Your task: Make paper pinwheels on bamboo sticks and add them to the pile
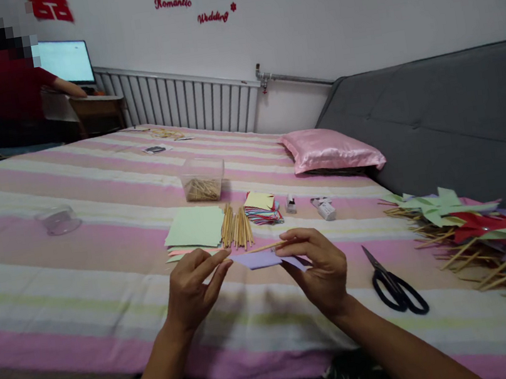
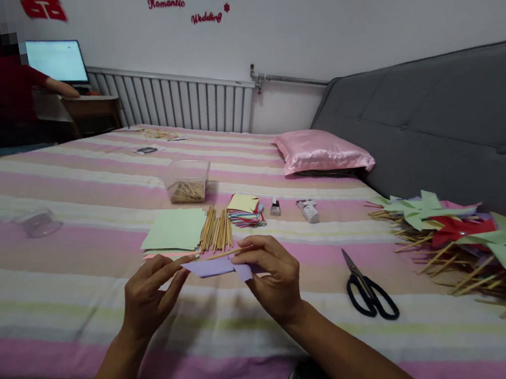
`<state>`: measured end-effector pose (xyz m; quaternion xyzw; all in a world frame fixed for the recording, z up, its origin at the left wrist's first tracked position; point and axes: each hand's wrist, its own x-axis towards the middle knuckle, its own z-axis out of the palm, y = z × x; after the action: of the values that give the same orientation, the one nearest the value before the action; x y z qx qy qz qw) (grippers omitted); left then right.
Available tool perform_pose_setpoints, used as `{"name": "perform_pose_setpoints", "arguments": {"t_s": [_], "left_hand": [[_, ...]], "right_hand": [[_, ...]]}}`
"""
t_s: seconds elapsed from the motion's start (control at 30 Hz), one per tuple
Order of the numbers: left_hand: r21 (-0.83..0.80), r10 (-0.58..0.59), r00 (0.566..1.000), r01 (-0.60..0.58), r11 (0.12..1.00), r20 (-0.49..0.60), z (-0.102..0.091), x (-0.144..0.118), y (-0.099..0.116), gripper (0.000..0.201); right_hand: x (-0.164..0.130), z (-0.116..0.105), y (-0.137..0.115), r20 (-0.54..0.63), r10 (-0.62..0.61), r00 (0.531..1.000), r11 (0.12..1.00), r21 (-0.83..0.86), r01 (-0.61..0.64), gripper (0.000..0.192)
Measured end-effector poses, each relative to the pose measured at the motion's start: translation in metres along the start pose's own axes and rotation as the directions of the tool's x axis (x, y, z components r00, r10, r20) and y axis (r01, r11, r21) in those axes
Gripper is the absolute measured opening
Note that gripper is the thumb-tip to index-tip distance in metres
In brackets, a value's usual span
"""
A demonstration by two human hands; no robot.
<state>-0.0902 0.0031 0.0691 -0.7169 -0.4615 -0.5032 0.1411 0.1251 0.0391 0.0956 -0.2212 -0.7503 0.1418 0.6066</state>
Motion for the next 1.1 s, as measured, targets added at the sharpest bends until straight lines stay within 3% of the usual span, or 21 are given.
{"name": "perform_pose_setpoints", "arguments": {"t_s": [1.1], "left_hand": [[0.050,0.031,0.996,-0.027,0.998,-0.081,0.0025,-0.0010,0.0022,0.009]], "right_hand": [[0.0001,0.0075,-0.0018,-0.029,0.028,0.999,0.996,-0.080,-0.030,0.010]]}}
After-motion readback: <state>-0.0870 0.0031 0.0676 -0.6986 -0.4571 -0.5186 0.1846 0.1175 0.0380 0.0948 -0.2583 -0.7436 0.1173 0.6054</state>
